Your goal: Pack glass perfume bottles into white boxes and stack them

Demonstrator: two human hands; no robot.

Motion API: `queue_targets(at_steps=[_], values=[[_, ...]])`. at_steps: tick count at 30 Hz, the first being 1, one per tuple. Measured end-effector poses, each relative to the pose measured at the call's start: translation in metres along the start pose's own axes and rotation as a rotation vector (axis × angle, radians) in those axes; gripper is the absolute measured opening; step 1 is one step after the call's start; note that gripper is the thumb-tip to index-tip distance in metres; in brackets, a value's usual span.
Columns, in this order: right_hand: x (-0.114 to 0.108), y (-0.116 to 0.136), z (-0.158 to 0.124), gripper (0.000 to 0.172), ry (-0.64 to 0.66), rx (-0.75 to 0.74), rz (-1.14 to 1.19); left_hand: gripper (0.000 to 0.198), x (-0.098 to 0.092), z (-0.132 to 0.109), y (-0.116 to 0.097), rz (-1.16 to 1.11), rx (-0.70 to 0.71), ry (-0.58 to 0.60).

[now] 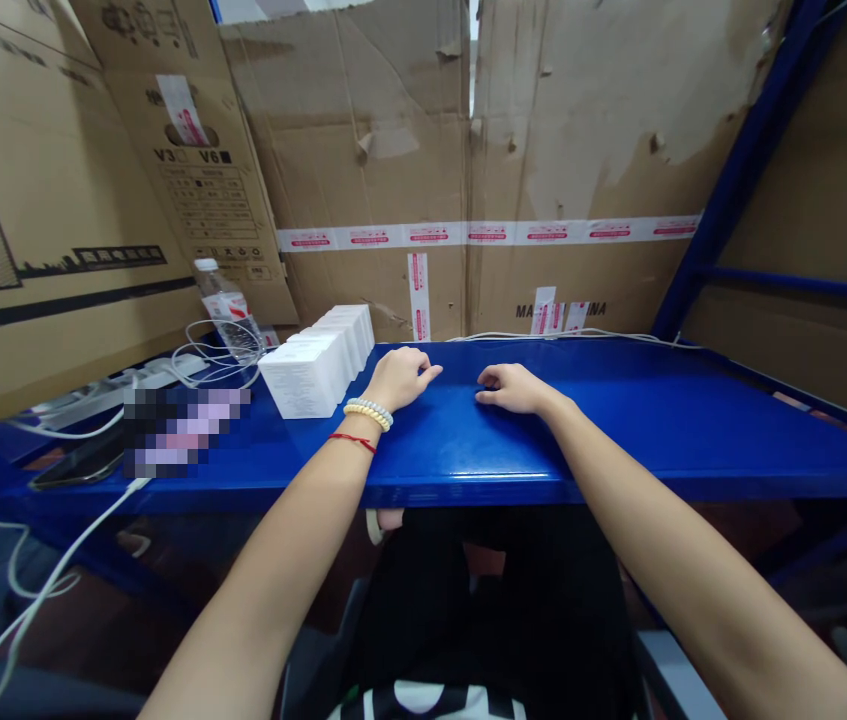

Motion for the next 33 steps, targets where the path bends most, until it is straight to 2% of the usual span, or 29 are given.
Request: queue_targets(at_steps=[3, 5, 7, 10, 12, 14, 15, 17, 19, 21, 23, 26, 29, 31, 33], values=[[0.001, -0.001, 0.001, 0.027, 0.007, -0.007, -0.003, 0.039, -0.006, 0.002, 0.001, 0.032, -0.032, -0.073], [0.002, -0.002, 0.001, 0.028, 0.008, -0.01, -0.005, 0.035, -0.016, 0.003, 0.0, 0.038, -0.039, -0.163], [0.002, -0.002, 0.001, 0.028, 0.011, -0.006, -0.006, 0.025, -0.033, 0.003, 0.0, 0.04, -0.05, -0.282], [0.001, 0.0, 0.0, 0.029, 0.021, -0.005, -0.011, 0.012, -0.071, -0.006, 0.006, 0.063, -0.129, -0.477], [0.001, 0.001, -0.001, 0.03, 0.027, -0.006, -0.02, 0.023, -0.099, -0.021, 0.018, 0.121, -0.254, -0.613], [0.001, 0.001, -0.001, 0.03, 0.029, -0.007, -0.028, 0.048, -0.123, -0.04, 0.036, 0.19, -0.45, -0.7], [0.001, 0.002, -0.001, 0.03, 0.029, -0.01, -0.03, 0.065, -0.13, -0.049, 0.047, 0.218, -0.559, -0.706], [0.001, 0.002, -0.001, 0.029, 0.03, -0.02, -0.031, 0.094, -0.136, -0.065, 0.067, 0.256, -0.736, -0.658], [0.001, 0.002, -0.001, 0.028, 0.024, -0.031, -0.025, 0.11, -0.131, -0.073, 0.084, 0.245, -0.819, -0.544], [0.0, 0.002, 0.0, 0.028, 0.017, -0.033, -0.019, 0.114, -0.124, -0.076, 0.094, 0.197, -0.844, -0.44], [0.001, 0.001, 0.0, 0.028, 0.011, -0.031, -0.009, 0.11, -0.122, -0.078, 0.097, 0.169, -0.849, -0.392], [0.002, -0.002, 0.001, 0.028, 0.004, -0.038, 0.008, 0.106, -0.13, -0.081, 0.089, 0.191, -0.833, -0.376], [0.004, -0.004, 0.002, 0.027, -0.002, -0.042, 0.009, 0.108, -0.133, -0.082, 0.071, 0.169, -0.788, -0.334], [0.006, -0.004, 0.002, 0.027, -0.004, -0.038, 0.01, 0.109, -0.123, -0.073, 0.058, 0.065, -0.733, -0.285], [0.003, -0.001, 0.003, 0.026, -0.041, -0.053, 0.053, 0.112, -0.1, -0.057, 0.046, -0.138, -0.677, -0.191]])
Point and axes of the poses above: each hand's wrist, its own z-axis towards the middle knuckle, its own x-axis out of the palm, y = z × x, the point moved 6 cm from there along z, towards the middle knuckle, and after that the axes turned 14 degrees about -y, right-handed, at the moved point
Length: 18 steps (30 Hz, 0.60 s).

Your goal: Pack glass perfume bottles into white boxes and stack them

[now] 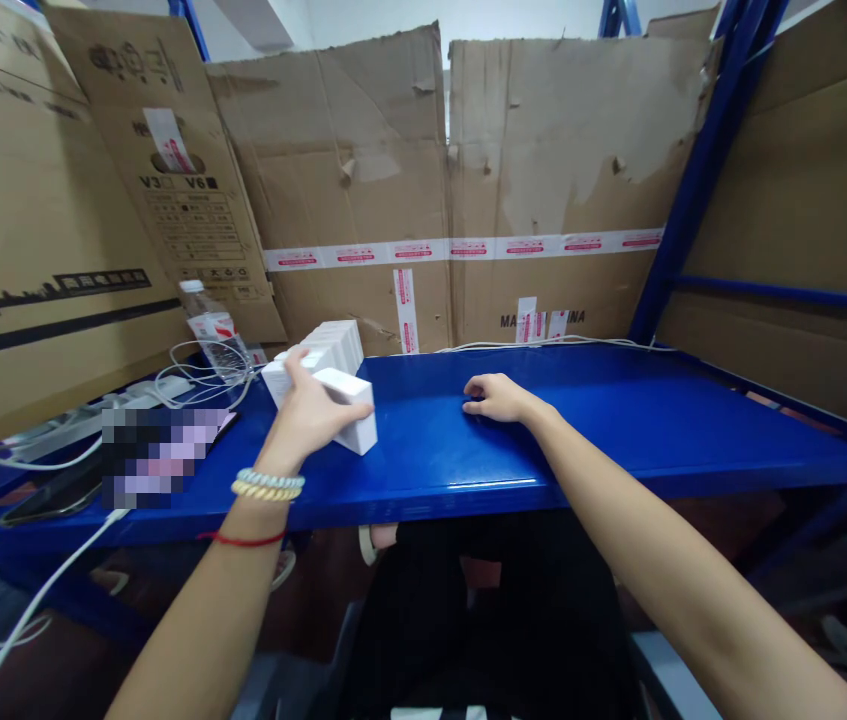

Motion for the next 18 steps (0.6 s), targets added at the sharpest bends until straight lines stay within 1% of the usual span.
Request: queue_targets(at_steps=[2, 4, 5, 7, 8, 9, 11, 12, 14, 16, 18], values=[[-0.011, 0.009, 0.004, 0.028, -0.127, -0.04, 0.096, 0.117, 0.039, 0.005, -0.015, -0.219, -0.018, 0.25], [-0.026, 0.021, 0.01, 0.038, -0.273, -0.109, 0.217, 0.119, 0.077, 0.009, -0.033, -0.488, -0.045, 0.524], [-0.031, 0.029, 0.013, 0.047, -0.287, -0.155, 0.27, 0.117, 0.093, 0.011, -0.042, -0.601, -0.055, 0.645], [-0.036, 0.045, 0.021, 0.068, -0.222, -0.255, 0.356, 0.107, 0.117, 0.013, -0.053, -0.743, -0.111, 0.813], [-0.036, 0.053, 0.025, 0.074, -0.175, -0.302, 0.371, 0.099, 0.125, 0.014, -0.057, -0.789, -0.126, 0.881], [-0.036, 0.06, 0.028, 0.075, -0.136, -0.342, 0.369, 0.09, 0.131, 0.013, -0.059, -0.813, -0.131, 0.933], [-0.033, 0.067, 0.035, 0.065, -0.098, -0.369, 0.336, 0.075, 0.138, 0.012, -0.057, -0.82, -0.112, 1.006], [-0.03, 0.068, 0.038, 0.059, -0.095, -0.349, 0.317, 0.07, 0.139, 0.012, -0.053, -0.813, -0.096, 1.027], [-0.023, 0.064, 0.042, 0.05, -0.114, -0.278, 0.281, 0.063, 0.138, 0.014, -0.044, -0.797, -0.068, 1.023], [-0.018, 0.056, 0.043, 0.047, -0.181, -0.202, 0.249, 0.058, 0.135, 0.021, -0.035, -0.787, -0.042, 0.93], [-0.016, 0.047, 0.042, 0.045, -0.287, -0.119, 0.211, 0.057, 0.131, 0.028, -0.029, -0.757, 0.002, 0.773]])
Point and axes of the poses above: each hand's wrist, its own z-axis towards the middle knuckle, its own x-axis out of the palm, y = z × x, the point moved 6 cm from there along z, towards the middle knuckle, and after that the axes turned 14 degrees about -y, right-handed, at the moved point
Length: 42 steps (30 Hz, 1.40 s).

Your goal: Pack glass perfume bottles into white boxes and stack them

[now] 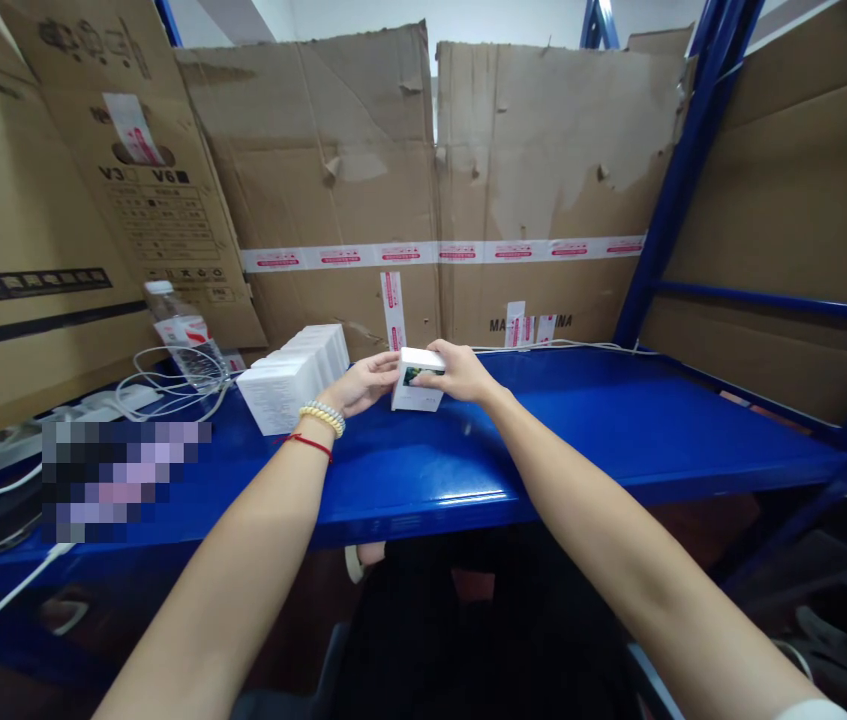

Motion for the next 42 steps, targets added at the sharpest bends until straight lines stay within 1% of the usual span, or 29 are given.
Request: queue_targets(at_steps=[2, 3, 5, 6, 7, 9, 11, 13, 17, 21, 24, 28, 32, 37, 42], values=[[-0.004, -0.009, -0.004, 0.042, -0.109, 0.087, -0.049, 0.063, 0.0, 0.0, -0.003, 0.118, 0.112, -0.107], [-0.005, -0.012, -0.006, 0.041, -0.153, 0.13, -0.063, 0.068, 0.006, -0.001, -0.006, 0.205, 0.178, -0.136], [-0.009, -0.016, -0.011, 0.038, -0.219, 0.195, -0.068, 0.08, 0.025, -0.004, -0.009, 0.422, 0.319, -0.159], [-0.01, -0.017, -0.013, 0.038, -0.241, 0.217, -0.066, 0.084, 0.035, -0.006, -0.01, 0.513, 0.356, -0.172], [-0.011, -0.017, -0.014, 0.037, -0.26, 0.235, -0.065, 0.089, 0.042, -0.007, -0.009, 0.58, 0.353, -0.219], [-0.013, -0.017, -0.016, 0.035, -0.273, 0.267, -0.047, 0.095, 0.049, -0.007, -0.006, 0.669, 0.279, -0.337], [-0.012, -0.017, -0.017, 0.033, -0.252, 0.293, 0.027, 0.091, 0.05, -0.008, -0.004, 0.721, 0.215, -0.412], [-0.009, -0.019, -0.016, 0.031, -0.187, 0.328, 0.16, 0.085, 0.046, -0.007, -0.004, 0.747, 0.202, -0.442], [-0.002, -0.018, -0.016, 0.028, -0.034, 0.382, 0.409, 0.085, 0.034, -0.006, -0.006, 0.725, 0.295, -0.426], [-0.004, -0.016, -0.017, 0.025, -0.021, 0.374, 0.465, 0.085, 0.032, -0.006, -0.006, 0.67, 0.384, -0.36], [-0.006, -0.015, -0.018, 0.024, -0.021, 0.362, 0.473, 0.081, 0.032, -0.007, -0.008, 0.65, 0.418, -0.342], [-0.007, -0.015, -0.019, 0.027, -0.009, 0.347, 0.486, 0.082, 0.032, -0.009, -0.01, 0.671, 0.424, -0.336], [-0.007, -0.014, -0.018, 0.027, 0.002, 0.322, 0.5, 0.084, 0.03, -0.009, -0.008, 0.687, 0.426, -0.332], [-0.007, -0.011, -0.018, 0.033, 0.028, 0.306, 0.55, 0.086, 0.029, -0.008, -0.006, 0.7, 0.437, -0.341], [-0.007, -0.009, -0.019, 0.038, 0.035, 0.3, 0.542, 0.089, 0.024, -0.007, -0.003, 0.707, 0.391, -0.328]])
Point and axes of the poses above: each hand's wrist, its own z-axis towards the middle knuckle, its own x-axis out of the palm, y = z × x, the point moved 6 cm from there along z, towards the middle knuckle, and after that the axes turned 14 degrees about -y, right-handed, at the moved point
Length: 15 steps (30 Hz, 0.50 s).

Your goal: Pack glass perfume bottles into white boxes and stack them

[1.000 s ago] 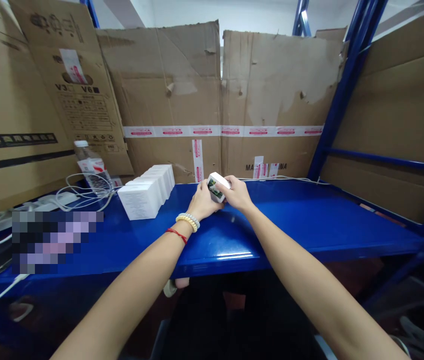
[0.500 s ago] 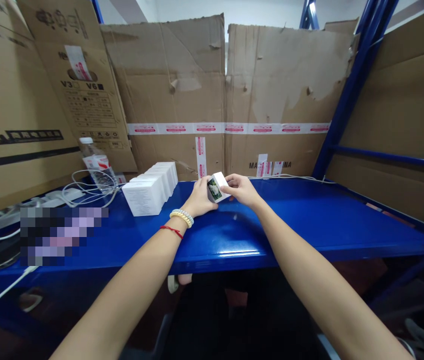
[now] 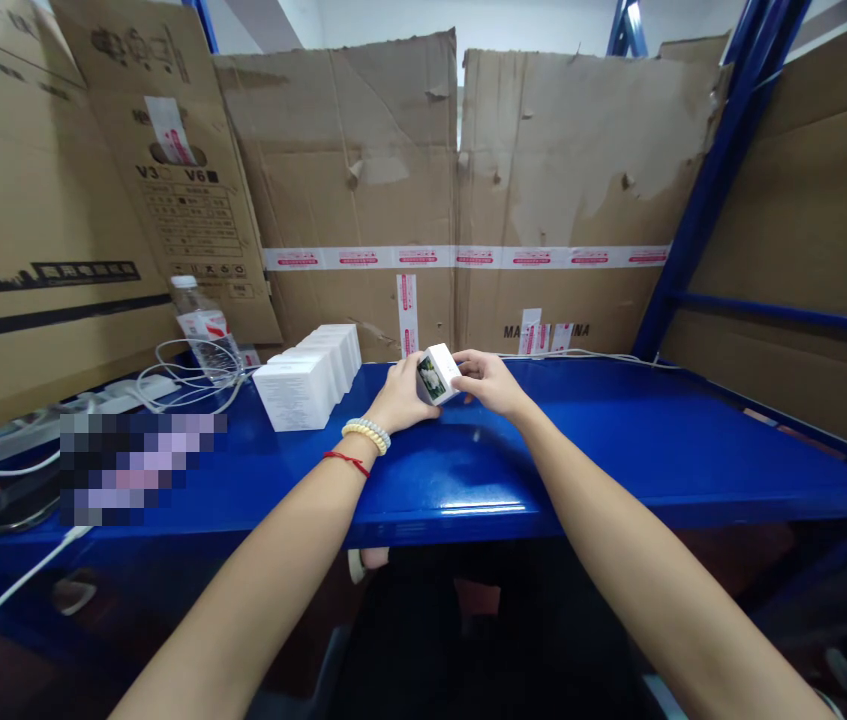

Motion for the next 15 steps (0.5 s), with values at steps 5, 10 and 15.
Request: queue_targets(at_steps=[5, 10, 15], values=[[-0.001, 0.003, -0.002, 0.047, -0.047, -0.101, -0.111, 0.099, 0.002, -0.003, 0.005, -0.01, -0.059, -0.008], [-0.004, 0.0, 0.001, 0.045, -0.094, -0.194, -0.187, 0.106, 0.003, -0.004, 0.006, -0.007, -0.145, -0.002], [-0.008, -0.009, 0.008, 0.037, -0.104, -0.164, -0.182, 0.114, 0.001, -0.005, 0.012, -0.01, -0.344, 0.115]])
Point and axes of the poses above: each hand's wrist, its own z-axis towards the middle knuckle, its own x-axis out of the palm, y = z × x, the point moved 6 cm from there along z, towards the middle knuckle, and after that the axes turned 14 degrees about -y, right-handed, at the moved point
